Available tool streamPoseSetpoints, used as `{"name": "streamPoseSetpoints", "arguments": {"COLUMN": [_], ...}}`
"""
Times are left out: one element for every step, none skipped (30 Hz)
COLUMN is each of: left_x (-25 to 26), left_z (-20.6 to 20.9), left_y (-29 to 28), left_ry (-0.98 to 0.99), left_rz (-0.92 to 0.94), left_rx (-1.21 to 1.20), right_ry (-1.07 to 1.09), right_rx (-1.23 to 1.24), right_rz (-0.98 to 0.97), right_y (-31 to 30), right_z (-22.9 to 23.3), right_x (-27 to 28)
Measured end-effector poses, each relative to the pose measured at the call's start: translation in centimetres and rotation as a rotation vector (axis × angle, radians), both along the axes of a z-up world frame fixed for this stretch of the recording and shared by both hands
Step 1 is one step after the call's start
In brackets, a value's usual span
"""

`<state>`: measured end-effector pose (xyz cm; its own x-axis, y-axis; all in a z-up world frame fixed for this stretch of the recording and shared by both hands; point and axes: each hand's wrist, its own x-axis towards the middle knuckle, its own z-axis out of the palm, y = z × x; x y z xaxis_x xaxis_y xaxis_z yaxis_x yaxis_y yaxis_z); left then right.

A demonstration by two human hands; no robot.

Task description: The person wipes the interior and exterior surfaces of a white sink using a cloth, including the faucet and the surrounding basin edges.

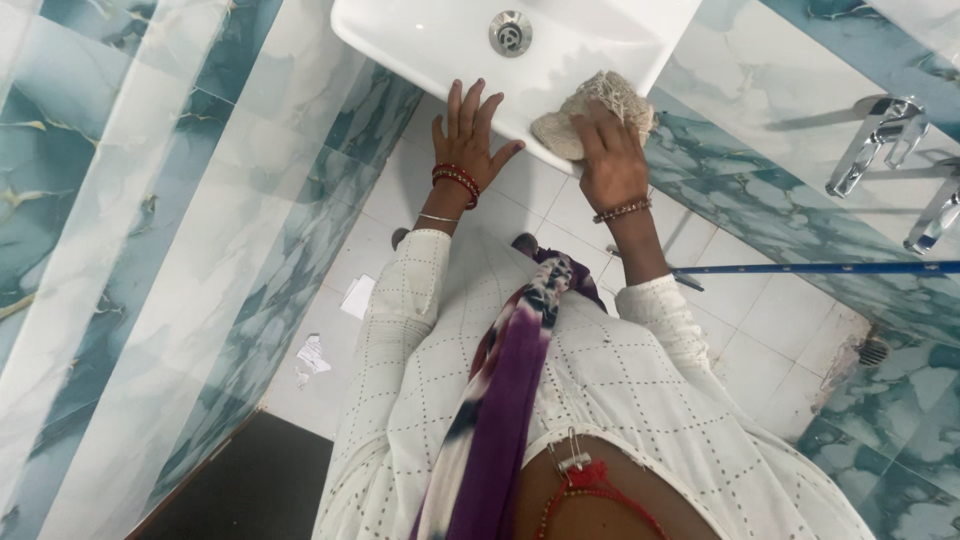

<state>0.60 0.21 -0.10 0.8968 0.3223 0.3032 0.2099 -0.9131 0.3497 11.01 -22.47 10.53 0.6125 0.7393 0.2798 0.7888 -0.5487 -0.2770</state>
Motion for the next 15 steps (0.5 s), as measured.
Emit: {"name": "streamPoseSetpoints", "arguments": {"left_x": [-0.2,-0.2,-0.5,-0.6,-0.1,-0.1,-0.2,-0.1,-0.1,-0.1,-0.1,-0.1,-0.2,-0.2,-0.2], "left_z": [-0.1,-0.1,-0.4,-0.6,-0.7,-0.7,-0.6,-0.5,-0.3,-0.2,-0.1,0.0,0.0,0.0,0.0], "left_y": [-0.1,-0.1,-0.1,0.0,0.1,0.0,0.0,-0.1,-0.1,-0.1,-0.1,-0.1,-0.1,-0.1,-0.1], "left_ry": [-0.007,-0.014,-0.006,0.001,-0.001,0.011,0.021,0.030,0.037,0.044,0.052,0.050,0.049,0.048,0.053], "left_rz": [0.003,0.006,0.005,0.004,-0.004,-0.003,0.000,0.003,0.004,0.005,0.008,0.005,0.003,0.001,0.001], "left_rx": [0.021,0.042,0.026,0.009,-0.005,-0.005,-0.003,-0.001,0.002,0.006,0.009,0.001,-0.008,-0.017,-0.021], "right_ry": [-0.038,-0.075,-0.046,-0.017,0.002,0.014,0.024,0.033,0.081,0.128,0.177,0.161,0.148,0.134,0.138], "right_rx": [-0.020,-0.041,-0.046,-0.051,-0.052,-0.065,-0.077,-0.088,-0.054,-0.019,0.015,0.057,0.097,0.137,0.139], "right_rz": [-0.020,-0.040,-0.038,-0.036,-0.042,-0.041,-0.039,-0.036,-0.051,-0.065,-0.077,-0.070,-0.061,-0.052,-0.051], "right_y": [-0.4,-0.7,-1.2,-1.6,-1.8,-1.8,-1.5,-1.3,-1.1,-0.9,-0.9,-0.8,-0.7,-0.8,-1.0], "right_z": [-0.2,-0.4,-0.7,-0.9,-1.0,-1.0,-1.0,-0.9,-0.9,-1.0,-1.3,-1.7,-2.4,-3.0,-3.5], "right_x": [0.1,0.3,0.4,0.6,0.9,0.9,0.9,0.9,0.8,0.7,0.8,0.8,0.9,1.3,2.0]}}
